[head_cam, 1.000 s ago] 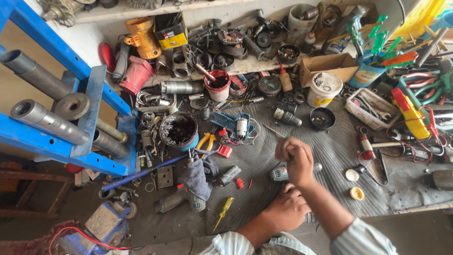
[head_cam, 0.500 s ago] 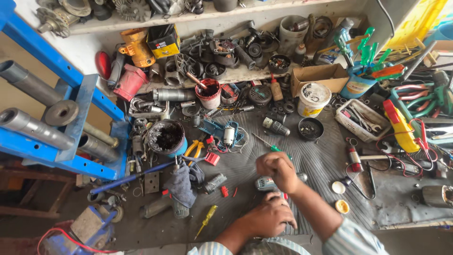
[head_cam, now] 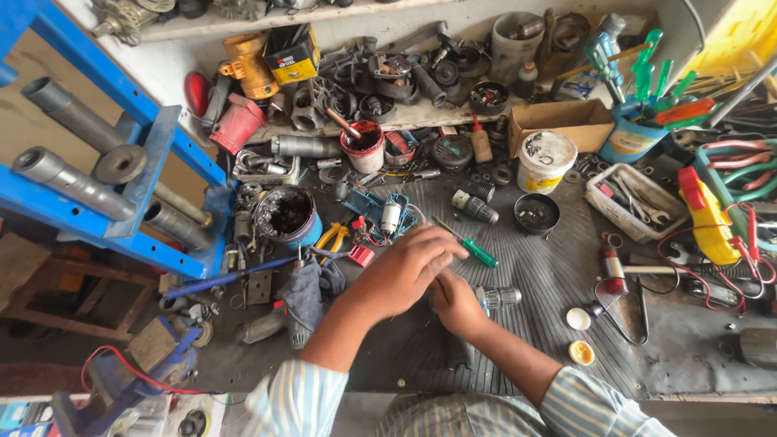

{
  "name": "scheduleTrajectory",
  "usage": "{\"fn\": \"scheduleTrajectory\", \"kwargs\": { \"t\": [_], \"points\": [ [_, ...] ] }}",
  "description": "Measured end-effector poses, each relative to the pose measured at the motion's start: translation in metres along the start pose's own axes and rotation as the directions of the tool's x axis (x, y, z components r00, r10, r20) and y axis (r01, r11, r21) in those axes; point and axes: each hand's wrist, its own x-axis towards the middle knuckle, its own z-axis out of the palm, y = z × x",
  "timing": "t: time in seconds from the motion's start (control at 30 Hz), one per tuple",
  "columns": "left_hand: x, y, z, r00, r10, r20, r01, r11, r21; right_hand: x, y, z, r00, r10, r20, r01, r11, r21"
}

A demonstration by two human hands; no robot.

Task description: The person disassembles a cordless drill, removes the battery, and uses a screwdriver to loosen screws on the drill's housing. They then insert the screwdriver into the chuck and rotate it, followed by further manipulation of the chuck and internal components.

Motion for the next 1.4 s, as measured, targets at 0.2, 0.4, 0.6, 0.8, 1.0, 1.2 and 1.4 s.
{"fn": "scheduleTrajectory", "kwargs": {
  "t": [0.2, 0.4, 0.6, 0.8, 1.0, 1.2, 1.4],
  "points": [
    [0.021, 0.011, -0.019, 0.995, -0.035, 0.097, 0.043, 0.996, -0.078, -0.011, 0.001, -0.005, 0.998, -0.031, -0.047, 0.010, 0.917, -0.399],
    [0.002, 0.018, -0.001, 0.986, -0.161, -0.036, 0.159, 0.986, -0.057, -0.012, 0.004, -0.010, 0.997, -0.077, -0.015, 0.057, 0.840, -0.540],
    [-0.001, 0.021, 0.032, 0.876, -0.197, -0.440, 0.336, 0.903, 0.267, -0.016, 0.011, -0.006, 0.995, -0.099, -0.028, 0.067, 0.830, -0.554],
    [-0.004, 0.013, 0.021, 0.952, -0.001, -0.305, 0.069, 0.974, 0.214, -0.014, 0.011, -0.007, 0.998, -0.054, -0.022, 0.033, 0.831, -0.556],
    [-0.004, 0.001, 0.022, 0.964, -0.215, -0.154, 0.197, 0.972, -0.127, -0.017, 0.009, -0.008, 0.992, -0.119, -0.035, 0.080, 0.829, -0.553],
    [-0.002, 0.022, 0.059, 0.889, -0.131, -0.439, 0.285, 0.908, 0.307, -0.017, 0.012, -0.011, 0.999, -0.034, 0.014, 0.036, 0.811, -0.584],
    [0.002, 0.019, 0.013, 0.986, -0.140, -0.085, 0.130, 0.985, -0.114, -0.016, 0.002, -0.012, 0.996, -0.083, -0.025, 0.056, 0.833, -0.551]
  ]
}}
